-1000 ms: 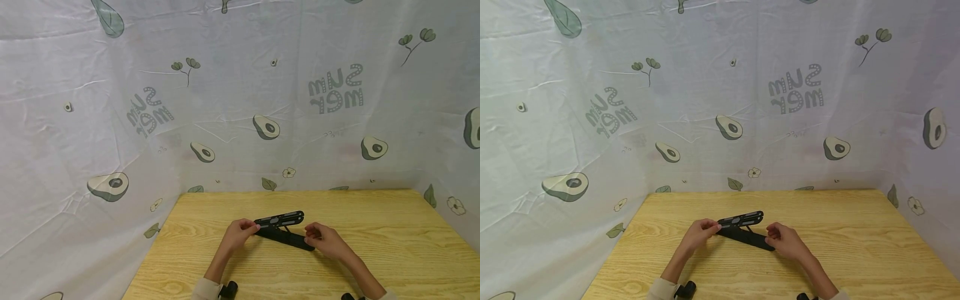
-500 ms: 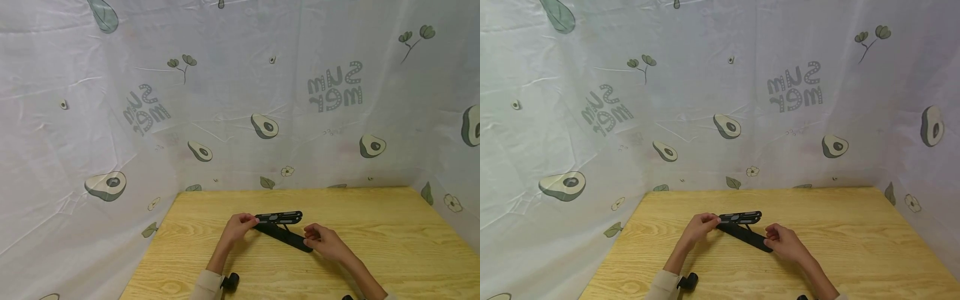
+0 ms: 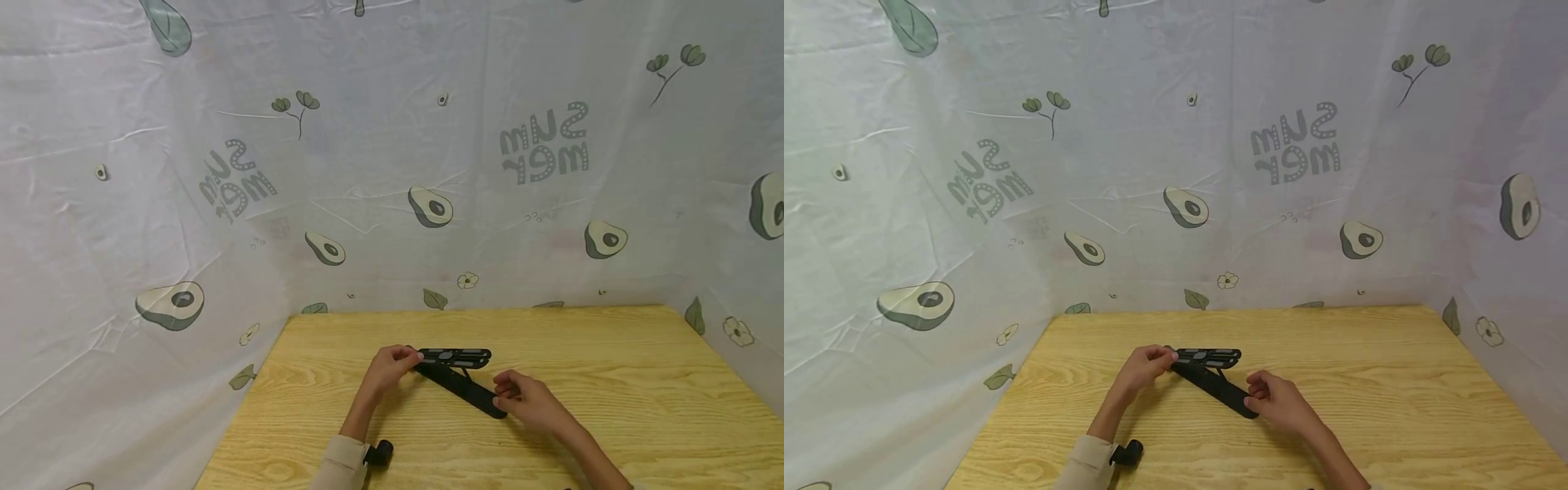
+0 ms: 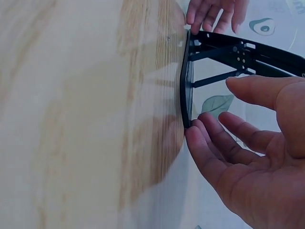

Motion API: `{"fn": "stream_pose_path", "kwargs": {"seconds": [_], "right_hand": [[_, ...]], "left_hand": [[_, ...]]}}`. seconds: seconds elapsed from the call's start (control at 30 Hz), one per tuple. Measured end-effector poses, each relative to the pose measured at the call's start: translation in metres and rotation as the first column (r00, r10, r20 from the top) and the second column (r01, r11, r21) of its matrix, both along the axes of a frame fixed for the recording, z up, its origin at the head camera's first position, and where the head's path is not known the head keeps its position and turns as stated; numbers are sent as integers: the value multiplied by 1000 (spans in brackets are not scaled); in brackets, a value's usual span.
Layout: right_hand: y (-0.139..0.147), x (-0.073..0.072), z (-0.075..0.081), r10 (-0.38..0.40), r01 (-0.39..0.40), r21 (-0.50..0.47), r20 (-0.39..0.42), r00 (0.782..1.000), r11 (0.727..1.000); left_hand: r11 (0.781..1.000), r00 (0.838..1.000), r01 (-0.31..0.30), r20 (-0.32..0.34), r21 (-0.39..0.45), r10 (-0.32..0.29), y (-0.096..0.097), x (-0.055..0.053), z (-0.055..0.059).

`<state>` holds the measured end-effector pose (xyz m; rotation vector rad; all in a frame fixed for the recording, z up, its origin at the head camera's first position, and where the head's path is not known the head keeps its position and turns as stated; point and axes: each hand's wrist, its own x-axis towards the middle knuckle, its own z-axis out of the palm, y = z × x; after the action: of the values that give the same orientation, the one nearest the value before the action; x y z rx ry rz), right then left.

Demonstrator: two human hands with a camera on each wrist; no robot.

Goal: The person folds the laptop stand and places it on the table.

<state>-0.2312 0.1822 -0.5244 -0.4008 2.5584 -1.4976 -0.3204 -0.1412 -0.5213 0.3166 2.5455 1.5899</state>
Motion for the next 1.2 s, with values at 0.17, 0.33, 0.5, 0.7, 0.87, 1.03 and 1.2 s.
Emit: {"fn": "stream_pose_path", "kwargs": {"seconds": [0.17,0.33,0.5,0.7,0.87,1.03,1.2], "right_hand": [[-1,2,-2,19,-19,-5,-3,1000,1000],[-2,5,-1,34,-34,-16,-12,999,999],[-3,7,0,42,-42,-16,-13,999,999],[-5,9,-1,60,-61,-1,-34,998,998],[-7,12,-1,69,-69,-3,-31,997,998],[-10,14,0,79,-79,-15,-14,997,997],[-11,17,1,84,-84,-18,-8,996,996]], "left_hand": [[1000,1000,-9,6,4,9,1,-2,-1],[1000,1000,-13,6,21,12,2,-4,-1],[999,1000,-2,3,34,2,3,-6,-2],[999,1000,2,6,33,-2,4,-7,-3],[999,1000,14,8,48,-15,4,-9,-3],[997,1000,31,-3,77,-31,5,-11,-3],[994,999,46,2,101,-46,6,-11,-1]]}}
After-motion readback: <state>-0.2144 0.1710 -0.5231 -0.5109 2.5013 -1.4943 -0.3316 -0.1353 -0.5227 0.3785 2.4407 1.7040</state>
